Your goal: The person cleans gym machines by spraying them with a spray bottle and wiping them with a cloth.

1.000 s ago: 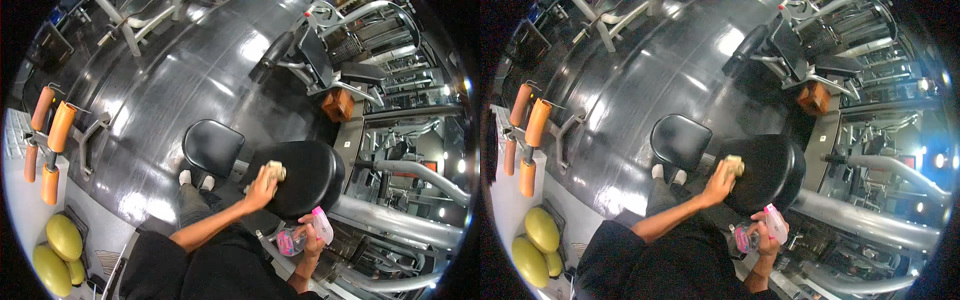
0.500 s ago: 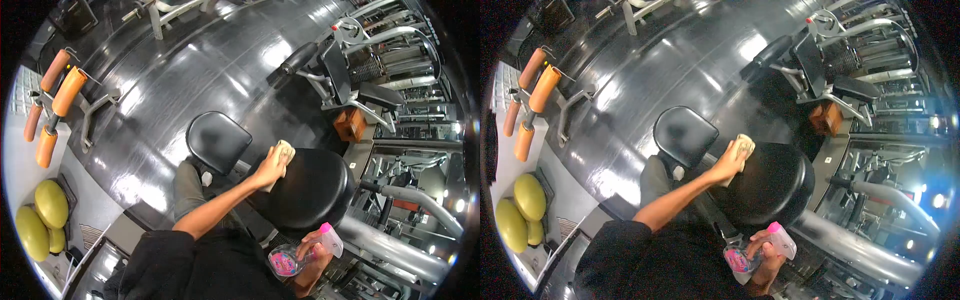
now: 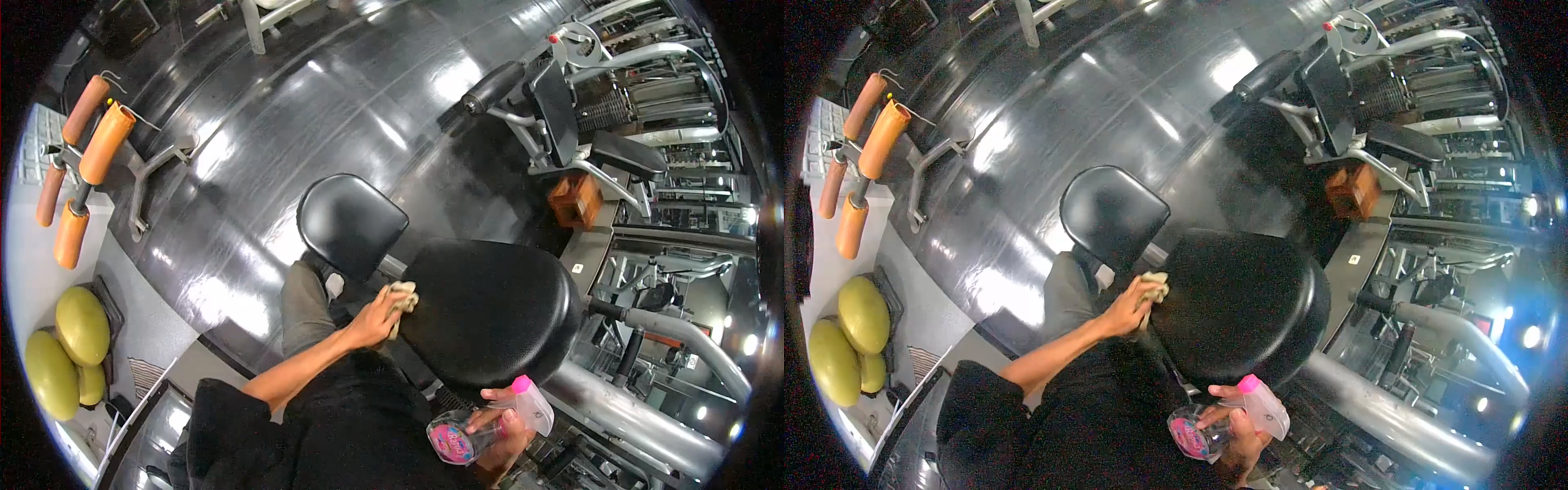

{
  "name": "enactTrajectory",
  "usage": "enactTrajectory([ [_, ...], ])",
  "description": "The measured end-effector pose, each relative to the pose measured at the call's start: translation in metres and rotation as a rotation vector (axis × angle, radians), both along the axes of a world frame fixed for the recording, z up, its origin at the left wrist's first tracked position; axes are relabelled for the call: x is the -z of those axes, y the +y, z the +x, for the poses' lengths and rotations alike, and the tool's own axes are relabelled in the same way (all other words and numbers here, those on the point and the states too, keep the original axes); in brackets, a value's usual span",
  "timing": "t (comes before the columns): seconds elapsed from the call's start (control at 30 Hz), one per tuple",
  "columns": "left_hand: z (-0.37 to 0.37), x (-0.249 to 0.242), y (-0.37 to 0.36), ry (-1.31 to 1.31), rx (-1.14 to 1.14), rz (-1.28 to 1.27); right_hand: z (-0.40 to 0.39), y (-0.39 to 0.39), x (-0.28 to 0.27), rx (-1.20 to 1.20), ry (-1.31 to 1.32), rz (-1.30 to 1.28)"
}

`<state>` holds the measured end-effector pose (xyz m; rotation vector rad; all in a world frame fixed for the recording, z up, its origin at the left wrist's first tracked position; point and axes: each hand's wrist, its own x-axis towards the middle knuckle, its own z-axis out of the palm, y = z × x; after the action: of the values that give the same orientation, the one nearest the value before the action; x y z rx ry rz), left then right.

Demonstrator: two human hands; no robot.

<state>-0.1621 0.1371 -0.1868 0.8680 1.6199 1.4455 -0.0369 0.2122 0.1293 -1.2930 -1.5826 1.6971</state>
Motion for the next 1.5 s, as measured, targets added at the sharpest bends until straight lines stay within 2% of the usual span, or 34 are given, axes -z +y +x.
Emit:
enactTrajectory([
  [0.03,0.002,-0.005,-0.004,-0.004,-0.003,-0.008,-0.004,-0.001,0.002,-0.055,-0.091,0.105],
  [0.13,-0.001,-0.011,0.006,-0.105,-0.027,0.009,0.002,0.003,0.0,-0.053,-0.023,0.014],
  [0.2,-0.02,-0.007,0.039,0.028,-0.043,-0.007,0.005,0.006,-0.002,-0.068,-0.046,0.009],
  [0.27,-0.024,0.021,0.092,0.055,-0.136,0.02,0.006,0.004,-0.001,-0.083,-0.067,-0.008],
  [0.33,-0.043,0.018,0.131,0.072,-0.22,0.039,0.004,-0.001,0.0,-0.016,-0.019,0.049],
  [0.4,-0.064,0.007,0.155,-0.049,-0.15,-0.15,0.009,0.006,0.003,-0.097,0.002,0.034],
  [0.47,-0.07,0.032,0.17,-0.127,-0.117,-0.139,0.011,0.008,0.004,-0.131,0.035,0.03],
  [0.6,-0.057,0.05,0.148,-0.169,-0.147,-0.125,0.006,0.002,0.003,-0.094,0.015,0.037],
  [0.73,-0.01,0.072,0.083,0.002,-0.249,-0.001,-0.001,-0.004,-0.001,0.0,-0.023,0.044],
  [0.87,0.01,0.063,0.032,-0.077,-0.274,0.04,-0.001,-0.005,0.0,0.021,-0.053,0.053],
  [0.93,0.02,0.088,0.029,-0.211,-0.345,-0.222,-0.004,-0.007,-0.001,0.021,-0.065,0.08],
  [1.0,0.029,0.124,0.035,-0.289,-0.445,-0.352,-0.006,-0.008,-0.001,0.024,-0.074,0.111],
  [1.07,0.041,0.152,0.039,-0.488,-0.494,-0.528,-0.006,-0.008,-0.001,0.033,-0.067,0.077],
  [1.1,0.044,0.148,0.038,-0.489,-0.493,-0.527,-0.004,-0.007,0.0,0.033,-0.068,0.077],
  [1.27,0.087,0.116,0.029,-0.663,-0.928,-0.301,0.005,-0.004,0.005,0.03,-0.038,0.05],
  [1.33,0.109,0.108,0.03,-0.96,-0.973,-0.366,0.004,-0.004,0.005,0.007,-0.022,0.055],
  [1.37,0.118,0.12,0.033,-1.203,-1.004,-0.321,0.004,-0.004,0.005,-0.014,-0.009,0.063],
  [1.4,0.122,0.113,0.037,-1.202,-0.999,-0.322,0.006,-0.004,0.006,-0.01,-0.008,0.064],
  [1.47,0.125,0.097,0.047,-1.517,-1.097,-0.436,0.008,-0.002,0.01,-0.03,0.025,0.085],
  [1.5,0.124,0.091,0.043,-1.591,-1.051,-0.347,0.004,-0.004,0.009,-0.026,0.024,0.086],
])
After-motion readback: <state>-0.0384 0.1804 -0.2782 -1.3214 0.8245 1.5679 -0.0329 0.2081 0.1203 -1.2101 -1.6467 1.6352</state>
